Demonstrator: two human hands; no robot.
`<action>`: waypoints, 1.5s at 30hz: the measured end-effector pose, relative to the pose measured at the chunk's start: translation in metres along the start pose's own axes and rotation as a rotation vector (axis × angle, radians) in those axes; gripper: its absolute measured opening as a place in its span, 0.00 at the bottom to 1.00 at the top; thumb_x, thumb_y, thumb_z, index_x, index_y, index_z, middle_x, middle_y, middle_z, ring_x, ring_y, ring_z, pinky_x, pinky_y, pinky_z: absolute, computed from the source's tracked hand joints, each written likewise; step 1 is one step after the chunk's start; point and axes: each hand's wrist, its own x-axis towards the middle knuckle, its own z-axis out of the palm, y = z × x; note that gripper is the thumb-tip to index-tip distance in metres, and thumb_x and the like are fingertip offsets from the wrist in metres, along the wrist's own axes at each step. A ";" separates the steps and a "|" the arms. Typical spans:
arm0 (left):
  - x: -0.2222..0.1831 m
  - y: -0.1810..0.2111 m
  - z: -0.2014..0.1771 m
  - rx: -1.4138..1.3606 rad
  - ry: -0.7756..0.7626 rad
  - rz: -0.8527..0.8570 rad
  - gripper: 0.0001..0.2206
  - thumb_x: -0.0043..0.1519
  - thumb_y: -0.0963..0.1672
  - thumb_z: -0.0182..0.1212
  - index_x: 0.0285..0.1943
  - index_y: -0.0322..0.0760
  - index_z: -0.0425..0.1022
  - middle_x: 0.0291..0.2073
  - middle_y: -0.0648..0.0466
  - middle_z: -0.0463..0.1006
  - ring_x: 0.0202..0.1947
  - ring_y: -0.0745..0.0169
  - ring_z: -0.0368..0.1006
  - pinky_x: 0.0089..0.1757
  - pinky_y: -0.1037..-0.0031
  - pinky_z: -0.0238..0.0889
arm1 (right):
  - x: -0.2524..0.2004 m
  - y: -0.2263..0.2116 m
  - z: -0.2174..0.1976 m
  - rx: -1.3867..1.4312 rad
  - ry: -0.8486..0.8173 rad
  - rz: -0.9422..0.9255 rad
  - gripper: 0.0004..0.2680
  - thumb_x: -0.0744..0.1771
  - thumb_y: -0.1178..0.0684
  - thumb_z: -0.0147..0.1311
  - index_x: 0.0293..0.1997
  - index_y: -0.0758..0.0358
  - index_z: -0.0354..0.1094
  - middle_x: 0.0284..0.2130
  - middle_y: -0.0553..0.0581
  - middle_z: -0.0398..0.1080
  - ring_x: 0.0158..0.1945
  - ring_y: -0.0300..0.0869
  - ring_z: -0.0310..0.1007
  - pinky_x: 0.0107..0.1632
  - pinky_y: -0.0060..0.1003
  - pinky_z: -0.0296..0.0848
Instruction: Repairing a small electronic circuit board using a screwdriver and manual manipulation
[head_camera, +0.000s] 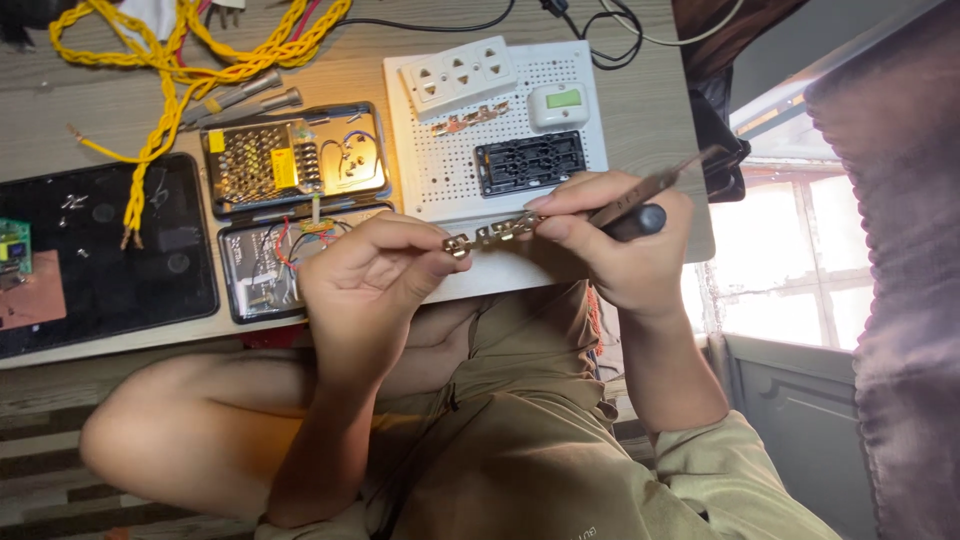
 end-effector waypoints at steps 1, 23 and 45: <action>0.001 0.000 0.003 -0.004 -0.007 -0.005 0.06 0.67 0.37 0.71 0.49 0.27 0.79 0.43 0.43 0.81 0.41 0.53 0.87 0.50 0.75 0.82 | -0.001 -0.007 0.002 -0.006 0.006 0.004 0.05 0.69 0.64 0.67 0.47 0.75 0.78 0.40 0.70 0.81 0.43 0.52 0.85 0.49 0.36 0.83; -0.005 0.005 0.039 -0.096 0.070 -0.482 0.14 0.70 0.45 0.65 0.39 0.24 0.83 0.31 0.41 0.87 0.29 0.55 0.82 0.36 0.72 0.78 | -0.023 -0.024 -0.010 -0.029 0.095 0.345 0.03 0.68 0.63 0.67 0.44 0.71 0.79 0.39 0.67 0.84 0.45 0.49 0.88 0.54 0.39 0.89; 0.083 0.000 0.018 0.966 -0.482 0.115 0.28 0.65 0.44 0.73 0.74 0.29 0.72 0.62 0.42 0.76 0.64 0.38 0.72 0.61 0.54 0.65 | 0.052 0.019 -0.058 -0.604 -0.269 -0.022 0.09 0.72 0.70 0.71 0.57 0.65 0.82 0.47 0.59 0.74 0.48 0.44 0.78 0.53 0.33 0.71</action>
